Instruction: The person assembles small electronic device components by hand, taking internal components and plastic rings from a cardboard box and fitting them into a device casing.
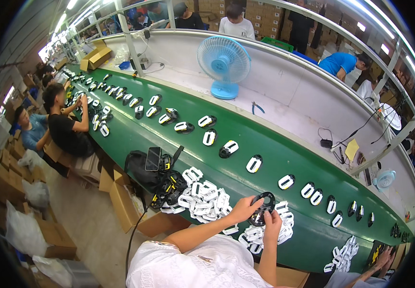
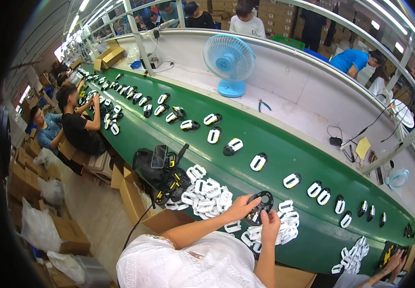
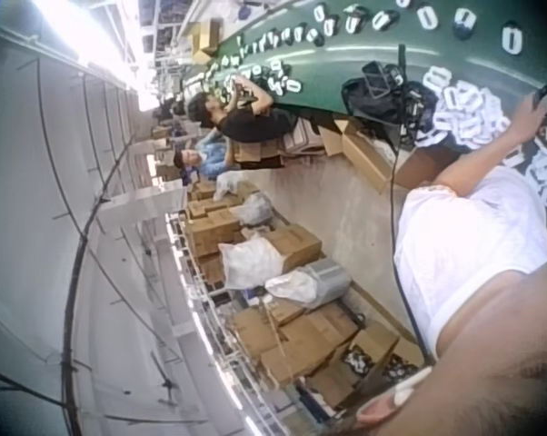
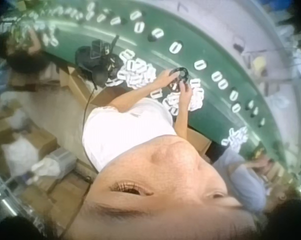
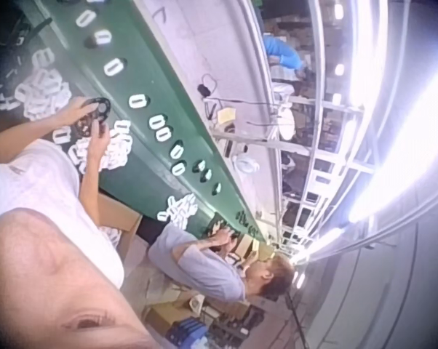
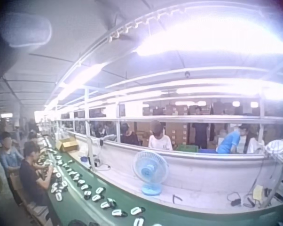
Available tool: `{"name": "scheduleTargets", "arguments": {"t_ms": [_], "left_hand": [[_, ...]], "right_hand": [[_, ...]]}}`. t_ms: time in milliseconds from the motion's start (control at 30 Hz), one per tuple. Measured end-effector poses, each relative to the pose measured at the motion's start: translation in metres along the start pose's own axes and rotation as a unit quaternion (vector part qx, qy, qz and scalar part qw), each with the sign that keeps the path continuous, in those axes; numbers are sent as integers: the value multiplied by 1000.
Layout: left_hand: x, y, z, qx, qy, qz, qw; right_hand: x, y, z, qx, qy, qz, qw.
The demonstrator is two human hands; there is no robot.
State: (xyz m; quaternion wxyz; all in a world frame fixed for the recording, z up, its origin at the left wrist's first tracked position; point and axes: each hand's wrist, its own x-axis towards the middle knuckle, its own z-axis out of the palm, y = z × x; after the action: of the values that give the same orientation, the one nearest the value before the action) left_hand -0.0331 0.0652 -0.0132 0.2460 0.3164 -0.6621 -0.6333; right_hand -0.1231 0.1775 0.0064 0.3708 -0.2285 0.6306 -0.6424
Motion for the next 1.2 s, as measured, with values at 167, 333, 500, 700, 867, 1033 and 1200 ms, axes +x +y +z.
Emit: {"name": "scheduleTargets", "arguments": {"t_ms": [167,333,500,700,867,1033,1200], "left_hand": [[1,24,-6,-92,-36,-37,994],[5,17,1,-263,-5,-42,964],[-3,32,6,-390,0,-39,920],[2,12,-8,-230,-33,-14,973],[17,30,-3,-192,84,81,974],[18,66,-10,-260,51,71,962],[12,75,-2,-352,43,107,929]], "right_hand": [[4,-3,2,84,-10,-24,996],[7,-9,16,125,7,-41,991],[9,-8,22,205,-13,-41,978],[1,-1,25,165,12,-27,986],[14,-10,29,156,38,-34,986],[20,-36,31,137,3,-60,989],[12,-39,34,225,3,-84,971]]}}
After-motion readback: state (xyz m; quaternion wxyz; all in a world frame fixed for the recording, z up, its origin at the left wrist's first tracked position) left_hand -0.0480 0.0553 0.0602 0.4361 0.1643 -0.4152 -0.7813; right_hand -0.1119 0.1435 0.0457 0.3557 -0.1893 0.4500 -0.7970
